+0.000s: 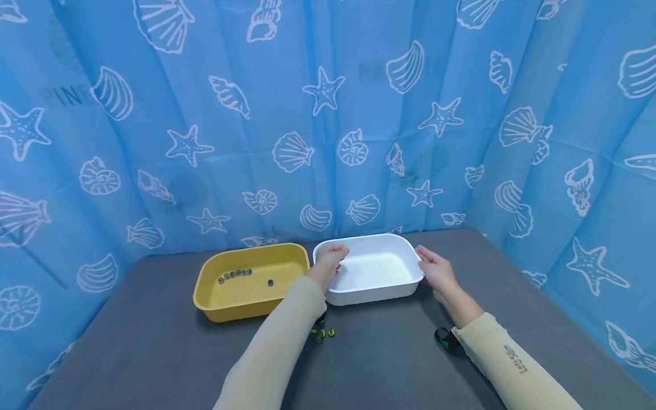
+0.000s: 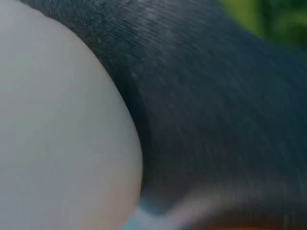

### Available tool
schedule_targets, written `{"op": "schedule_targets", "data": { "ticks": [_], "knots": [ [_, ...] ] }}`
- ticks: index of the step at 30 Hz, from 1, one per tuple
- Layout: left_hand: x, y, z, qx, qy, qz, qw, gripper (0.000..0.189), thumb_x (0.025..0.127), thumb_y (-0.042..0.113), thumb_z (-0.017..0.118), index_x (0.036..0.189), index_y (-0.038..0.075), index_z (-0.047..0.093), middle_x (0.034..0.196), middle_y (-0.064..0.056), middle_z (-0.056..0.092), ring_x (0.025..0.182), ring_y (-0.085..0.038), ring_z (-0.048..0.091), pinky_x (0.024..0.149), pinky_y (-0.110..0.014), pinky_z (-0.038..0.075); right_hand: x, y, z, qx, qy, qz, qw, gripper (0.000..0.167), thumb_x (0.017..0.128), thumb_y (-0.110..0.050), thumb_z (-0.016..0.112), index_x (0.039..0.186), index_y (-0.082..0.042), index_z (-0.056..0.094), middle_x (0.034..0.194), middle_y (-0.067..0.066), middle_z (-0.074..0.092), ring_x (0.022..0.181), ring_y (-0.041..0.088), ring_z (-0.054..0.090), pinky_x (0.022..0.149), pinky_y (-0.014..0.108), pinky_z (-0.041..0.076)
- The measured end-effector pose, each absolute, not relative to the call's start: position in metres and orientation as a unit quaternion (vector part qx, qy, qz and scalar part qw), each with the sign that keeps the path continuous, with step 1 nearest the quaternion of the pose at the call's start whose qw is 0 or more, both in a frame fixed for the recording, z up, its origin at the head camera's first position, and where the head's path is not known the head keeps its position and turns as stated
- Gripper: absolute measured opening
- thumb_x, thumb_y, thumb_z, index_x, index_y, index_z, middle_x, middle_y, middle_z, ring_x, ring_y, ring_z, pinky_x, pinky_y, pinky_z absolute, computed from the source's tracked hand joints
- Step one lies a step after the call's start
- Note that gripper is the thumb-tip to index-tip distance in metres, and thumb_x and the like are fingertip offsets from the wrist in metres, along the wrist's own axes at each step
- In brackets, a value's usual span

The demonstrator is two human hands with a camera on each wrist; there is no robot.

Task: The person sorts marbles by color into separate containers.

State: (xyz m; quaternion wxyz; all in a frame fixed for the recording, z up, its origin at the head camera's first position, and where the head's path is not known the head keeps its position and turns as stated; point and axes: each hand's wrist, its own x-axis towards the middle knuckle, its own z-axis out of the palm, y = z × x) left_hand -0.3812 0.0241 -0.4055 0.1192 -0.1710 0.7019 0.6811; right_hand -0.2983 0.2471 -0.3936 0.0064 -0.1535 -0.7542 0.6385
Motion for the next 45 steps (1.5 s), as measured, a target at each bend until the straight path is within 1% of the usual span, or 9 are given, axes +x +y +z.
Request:
{"op": "schedule_targets", "data": {
  "ticks": [5, 8, 12, 20, 25, 28, 34, 42, 45],
  "knots": [
    [-0.403, 0.027, -0.440, -0.169, 0.713, 0.672, 0.110, 0.020, 0.091, 0.016, 0.069, 0.108, 0.008, 0.067, 0.098, -0.010, 0.061, 0.084, -0.024, 0.053, 0.076, -0.036, 0.045, -0.297, 0.246, -0.394, -0.156, -0.756, 0.636, 0.007, 0.048, 0.107, -0.008, 0.030, 0.154, -0.008, 0.024, 0.156, 0.012, 0.027, 0.142, 0.029, 0.029, 0.107, 0.047, 0.037],
    [-0.378, 0.027, -0.414, -0.185, 0.747, 0.630, 0.104, 0.021, 0.093, 0.013, 0.066, 0.111, 0.004, 0.066, 0.089, -0.008, 0.060, 0.067, -0.019, 0.049, 0.064, -0.029, 0.045, -0.296, 0.245, -0.392, -0.151, -0.755, 0.638, 0.006, 0.048, 0.107, -0.008, 0.030, 0.154, -0.008, 0.023, 0.157, 0.012, 0.027, 0.142, 0.029, 0.029, 0.107, 0.047, 0.037],
    [-0.380, 0.027, -0.414, -0.170, 0.838, 0.510, 0.090, 0.020, 0.092, 0.014, 0.067, 0.107, 0.001, 0.067, 0.077, -0.008, 0.060, 0.050, -0.015, 0.049, 0.051, -0.024, 0.045, -0.296, 0.244, -0.393, -0.146, -0.758, 0.636, 0.003, 0.048, 0.107, -0.008, 0.031, 0.154, -0.007, 0.023, 0.157, 0.013, 0.026, 0.142, 0.030, 0.028, 0.107, 0.047, 0.038],
    [-0.364, 0.025, -0.410, -0.184, 0.878, 0.440, 0.042, 0.015, 0.083, -0.002, 0.067, 0.097, -0.007, 0.064, 0.085, -0.014, 0.063, 0.081, -0.025, 0.061, 0.079, -0.032, 0.053, -0.299, 0.241, -0.396, -0.142, -0.763, 0.631, 0.002, 0.048, 0.106, -0.008, 0.032, 0.154, -0.007, 0.024, 0.157, 0.013, 0.027, 0.142, 0.030, 0.028, 0.107, 0.047, 0.038],
    [-0.364, 0.027, -0.409, -0.172, 0.894, 0.411, 0.050, 0.021, 0.086, 0.005, 0.069, 0.103, -0.007, 0.064, 0.098, -0.016, 0.066, 0.094, -0.025, 0.062, 0.090, -0.033, 0.051, -0.301, 0.242, -0.396, -0.132, -0.765, 0.630, 0.005, 0.049, 0.106, -0.007, 0.031, 0.154, -0.006, 0.023, 0.157, 0.014, 0.025, 0.143, 0.031, 0.027, 0.106, 0.049, 0.038],
    [-0.366, 0.026, -0.406, -0.154, 0.895, 0.415, 0.054, 0.025, 0.088, 0.012, 0.070, 0.104, -0.006, 0.064, 0.094, -0.014, 0.066, 0.084, -0.021, 0.062, 0.086, -0.032, 0.052, -0.302, 0.243, -0.395, -0.133, -0.765, 0.631, 0.006, 0.049, 0.106, -0.007, 0.030, 0.154, -0.006, 0.023, 0.157, 0.014, 0.025, 0.143, 0.031, 0.027, 0.106, 0.049, 0.039],
    [-0.365, 0.020, -0.397, -0.176, 0.766, 0.614, 0.068, 0.035, 0.094, 0.011, 0.064, 0.129, 0.004, 0.060, 0.102, -0.009, 0.061, 0.058, -0.014, 0.047, 0.056, -0.024, 0.042, -0.301, 0.244, -0.395, -0.129, -0.766, 0.630, 0.004, 0.049, 0.106, -0.007, 0.031, 0.154, -0.006, 0.022, 0.157, 0.014, 0.025, 0.142, 0.031, 0.027, 0.106, 0.048, 0.038],
    [-0.341, 0.009, -0.373, -0.053, 0.743, 0.667, 0.017, 0.038, 0.095, 0.015, 0.065, 0.131, 0.006, 0.059, 0.089, -0.009, 0.061, 0.059, -0.015, 0.049, 0.073, -0.037, 0.053, -0.297, 0.248, -0.394, -0.135, -0.768, 0.626, 0.010, 0.048, 0.106, -0.006, 0.031, 0.154, -0.005, 0.023, 0.156, 0.015, 0.027, 0.141, 0.032, 0.031, 0.103, 0.048, 0.041],
    [-0.327, -0.004, -0.366, -0.018, 0.747, 0.665, 0.017, 0.039, 0.096, 0.018, 0.064, 0.132, 0.005, 0.058, 0.087, -0.009, 0.059, 0.058, -0.015, 0.048, 0.070, -0.036, 0.052, -0.295, 0.248, -0.394, -0.137, -0.766, 0.628, 0.007, 0.048, 0.106, -0.007, 0.032, 0.154, -0.006, 0.024, 0.156, 0.015, 0.028, 0.140, 0.032, 0.032, 0.101, 0.047, 0.043]
  ]
}}
